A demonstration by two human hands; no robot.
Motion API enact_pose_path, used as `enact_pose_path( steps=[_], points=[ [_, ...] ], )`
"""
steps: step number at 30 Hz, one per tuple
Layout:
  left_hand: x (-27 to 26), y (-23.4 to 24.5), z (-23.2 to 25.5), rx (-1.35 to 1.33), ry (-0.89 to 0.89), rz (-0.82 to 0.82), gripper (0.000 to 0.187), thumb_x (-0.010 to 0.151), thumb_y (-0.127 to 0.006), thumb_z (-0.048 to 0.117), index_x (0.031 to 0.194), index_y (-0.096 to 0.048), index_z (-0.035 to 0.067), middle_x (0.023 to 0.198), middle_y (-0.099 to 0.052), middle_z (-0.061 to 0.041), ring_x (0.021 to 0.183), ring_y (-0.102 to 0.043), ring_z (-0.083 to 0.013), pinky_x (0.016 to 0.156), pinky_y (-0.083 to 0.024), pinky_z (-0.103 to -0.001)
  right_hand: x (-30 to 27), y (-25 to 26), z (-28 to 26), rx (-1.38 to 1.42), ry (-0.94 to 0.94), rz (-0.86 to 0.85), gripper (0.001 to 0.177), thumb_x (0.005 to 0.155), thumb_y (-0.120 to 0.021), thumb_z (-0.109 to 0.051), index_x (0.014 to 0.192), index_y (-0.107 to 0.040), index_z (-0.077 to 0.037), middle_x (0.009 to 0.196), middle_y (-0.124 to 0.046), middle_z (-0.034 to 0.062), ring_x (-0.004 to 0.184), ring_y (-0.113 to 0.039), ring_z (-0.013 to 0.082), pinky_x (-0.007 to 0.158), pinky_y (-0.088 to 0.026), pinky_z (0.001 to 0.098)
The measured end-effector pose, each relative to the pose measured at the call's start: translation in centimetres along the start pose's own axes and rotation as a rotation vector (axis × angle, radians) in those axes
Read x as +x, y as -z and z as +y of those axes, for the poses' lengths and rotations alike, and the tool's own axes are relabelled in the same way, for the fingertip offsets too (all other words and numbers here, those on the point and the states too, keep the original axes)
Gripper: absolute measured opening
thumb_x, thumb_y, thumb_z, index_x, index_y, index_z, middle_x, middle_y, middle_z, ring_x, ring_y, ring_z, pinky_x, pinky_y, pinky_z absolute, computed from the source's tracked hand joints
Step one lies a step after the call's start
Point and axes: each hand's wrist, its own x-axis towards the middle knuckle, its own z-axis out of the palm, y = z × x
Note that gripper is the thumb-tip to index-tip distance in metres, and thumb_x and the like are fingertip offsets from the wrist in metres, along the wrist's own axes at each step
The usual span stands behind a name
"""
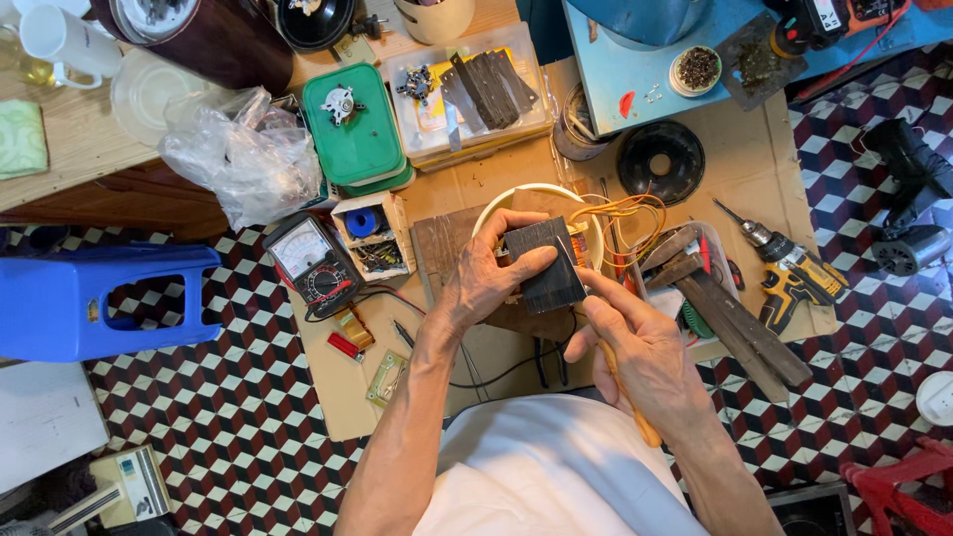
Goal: The person uses a chisel and hammer to separate laminated metal plates from a transformer core, then uses pliers to remove remaining pieces. The person works at a cluttered workbench with various tools and parts visible.
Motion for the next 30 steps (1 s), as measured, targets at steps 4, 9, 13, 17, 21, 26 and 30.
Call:
enact_pose_path(
  steps=[4, 9, 13, 17, 21, 26, 30],
  points=[
    [-0.1, -0.1, 0.1, 0.007, -0.021, 0.008, 0.052, 0.087, -0.076, 0.037, 0.128, -0.063, 0.007, 0.116, -0.070, -0.006, 0.104, -0.070, -0.0158, 0.091, -0.061, -0.033, -0.1, -0.2, 0.0, -0.015, -0.016, 0.027, 0.049, 0.100, -0.050, -0.026, 0.146, -0.055, -0.010, 0.067, -0.069, 0.0117, 0.034, -0.049, 0.0110, 0.032, -0.040, 0.0249],
    [-0.2, 0.0, 0.1, 0.033, 0.005, 0.004, 0.055, 0.086, -0.075, 0.040, 0.129, -0.062, 0.008, 0.118, -0.070, -0.007, 0.105, -0.071, -0.0159, 0.091, -0.061, -0.033, 0.0, -0.8, 0.3, 0.057, -0.037, 0.053, 0.050, 0.097, -0.052, -0.025, 0.145, -0.055, -0.013, 0.065, -0.067, 0.0104, 0.031, -0.045, 0.0108, 0.028, -0.035, 0.0257],
    [-0.4, 0.7, -1.3, 0.103, -0.132, 0.092, 0.055, 0.094, -0.066, 0.046, 0.133, -0.064, 0.008, 0.122, -0.070, -0.007, 0.114, -0.066, -0.0155, 0.098, -0.051, -0.030, -0.4, 0.3, 1.8, 0.077, 0.015, 0.079, 0.045, 0.096, -0.057, -0.025, 0.137, -0.061, -0.008, 0.062, -0.064, 0.0053, 0.032, -0.044, 0.0087, 0.029, -0.032, 0.0248],
    [0.5, 1.9, -4.0, 0.155, 0.058, 0.366, 0.044, 0.104, -0.056, 0.043, 0.125, -0.074, 0.009, 0.104, -0.065, -0.013, 0.091, -0.058, -0.0178, 0.081, -0.043, -0.032, 1.3, 2.3, 5.2, 0.209, -0.114, 0.213, 0.037, 0.094, -0.067, -0.032, 0.110, -0.063, 0.001, 0.058, -0.051, 0.0023, 0.033, -0.038, 0.0086, 0.029, -0.028, 0.0258],
    [2.4, 2.2, -5.6, 0.240, 0.107, 0.410, 0.034, 0.097, -0.063, 0.035, 0.112, -0.072, 0.006, 0.096, -0.075, -0.006, 0.089, -0.070, -0.0149, 0.079, -0.056, -0.029, 4.5, 2.3, 8.7, 0.114, -0.239, 0.231, 0.044, 0.091, -0.072, -0.040, 0.095, -0.060, 0.002, 0.054, -0.044, 0.0114, 0.032, -0.036, 0.0128, 0.030, -0.027, 0.0269],
    [6.1, 3.6, -5.2, 0.418, -0.080, 0.343, 0.038, 0.097, -0.065, 0.037, 0.119, -0.072, 0.007, 0.107, -0.072, -0.008, 0.099, -0.070, -0.0161, 0.085, -0.055, -0.031, 5.2, 0.4, 11.1, 0.299, -0.356, 0.041, 0.034, 0.082, -0.072, -0.026, 0.102, -0.064, 0.001, 0.085, -0.074, 0.0094, 0.033, -0.037, 0.0112, 0.029, -0.027, 0.0283],
    [8.8, 3.6, -5.1, 0.317, 0.102, 0.095, 0.041, 0.097, -0.064, 0.041, 0.122, -0.073, 0.010, 0.104, -0.077, -0.010, 0.100, -0.069, -0.0160, 0.087, -0.054, -0.032, 6.0, -0.3, 12.3, 0.398, -0.453, -0.031, 0.033, 0.088, -0.071, -0.022, 0.105, -0.068, 0.006, 0.078, -0.068, 0.0177, 0.033, -0.037, 0.0133, 0.030, -0.027, 0.0298]
  ],
)
